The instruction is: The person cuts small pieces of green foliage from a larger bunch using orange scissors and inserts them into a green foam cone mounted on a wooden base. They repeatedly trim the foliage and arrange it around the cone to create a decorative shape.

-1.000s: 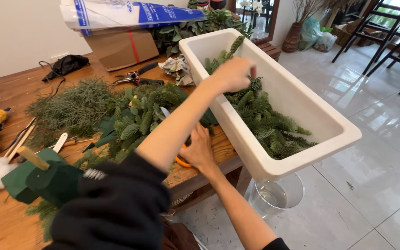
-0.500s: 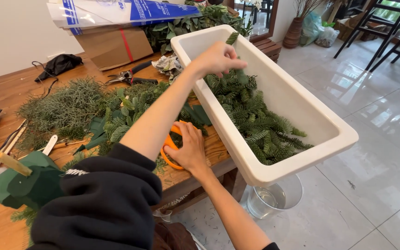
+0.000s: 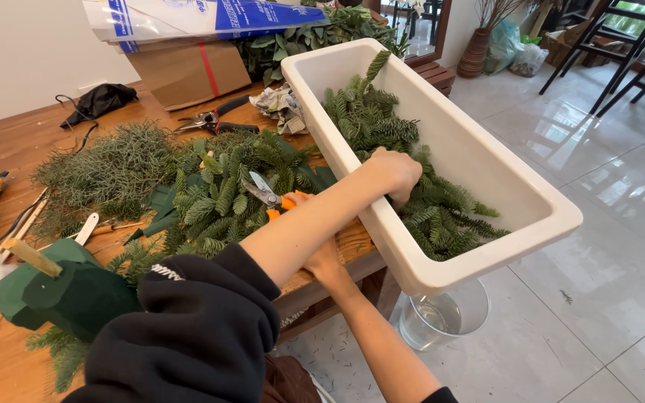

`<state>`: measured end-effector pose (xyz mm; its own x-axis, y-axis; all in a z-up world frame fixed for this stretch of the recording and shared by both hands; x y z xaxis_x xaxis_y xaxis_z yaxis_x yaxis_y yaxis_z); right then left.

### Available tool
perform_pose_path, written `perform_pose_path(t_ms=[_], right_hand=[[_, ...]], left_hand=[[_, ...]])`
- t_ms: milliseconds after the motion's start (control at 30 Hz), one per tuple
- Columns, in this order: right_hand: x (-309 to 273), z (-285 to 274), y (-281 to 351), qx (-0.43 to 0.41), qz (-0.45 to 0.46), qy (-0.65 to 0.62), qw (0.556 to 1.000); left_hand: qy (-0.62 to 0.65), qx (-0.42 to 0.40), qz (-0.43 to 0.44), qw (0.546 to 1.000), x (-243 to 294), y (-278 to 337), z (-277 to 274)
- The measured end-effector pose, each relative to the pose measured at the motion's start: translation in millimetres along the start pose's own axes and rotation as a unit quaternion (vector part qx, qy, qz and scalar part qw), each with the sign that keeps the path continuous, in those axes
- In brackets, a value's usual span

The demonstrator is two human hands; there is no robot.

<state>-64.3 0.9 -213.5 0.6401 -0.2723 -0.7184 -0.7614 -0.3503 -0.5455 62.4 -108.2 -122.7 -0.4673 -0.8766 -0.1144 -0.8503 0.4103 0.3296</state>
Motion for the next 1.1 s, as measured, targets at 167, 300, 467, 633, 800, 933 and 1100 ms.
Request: perform_pose_path(t_ms=[167,300,467,633,800,933,1100], right_hand=[[1.2,-0.6,0.8,0.026,-0.023,0.003,0.999],[-33.7,-20.8,-3.1,0.0,-0.042,-0.021,0.999],[-43.9,-22.3,-2.6,-0.021,0.01,-0.017,1.0],[-36.0,-19.4,-1.1,-0.003,0.012,-0.002,1.0],[-13.7,-12.2,-4.4,0.061,-0.041,0.003,0.997],[-19.1,-14.5,-7.0,0.092,-0.074,-0.01,0.993],[-11.8,-19.2,-9.2,0.083,-0.066,-0.095,0.99]], left_hand=[[0.205,0.198,0.003,0.959,-38.6,11.2,-21.4],[0.516,0.337,0.039,0.787,-72.0,84.7,-66.8],[0.711,0.394,0.008,0.583,-94.9,150.8,-72.3],[0.807,0.407,0.027,0.427,-131.0,164.9,-54.4],[0.772,0.408,0.042,0.486,-148.7,226.9,-7.4],[0.765,0.451,-0.026,0.459,-140.9,302.7,45.4],[0.763,0.445,-0.058,0.466,-112.9,353.9,129.0]])
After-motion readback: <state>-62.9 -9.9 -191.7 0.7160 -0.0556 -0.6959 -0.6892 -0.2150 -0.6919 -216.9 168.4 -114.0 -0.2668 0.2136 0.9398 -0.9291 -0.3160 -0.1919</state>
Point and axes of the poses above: each hand's wrist, its own y-axis away from the middle knuckle, its own z-axis out of the palm, x = y × z, the point moved 6 cm from there along -y, towards the middle knuckle, and after that the axes turned 4 degrees about -y, right-handed, at the moved point
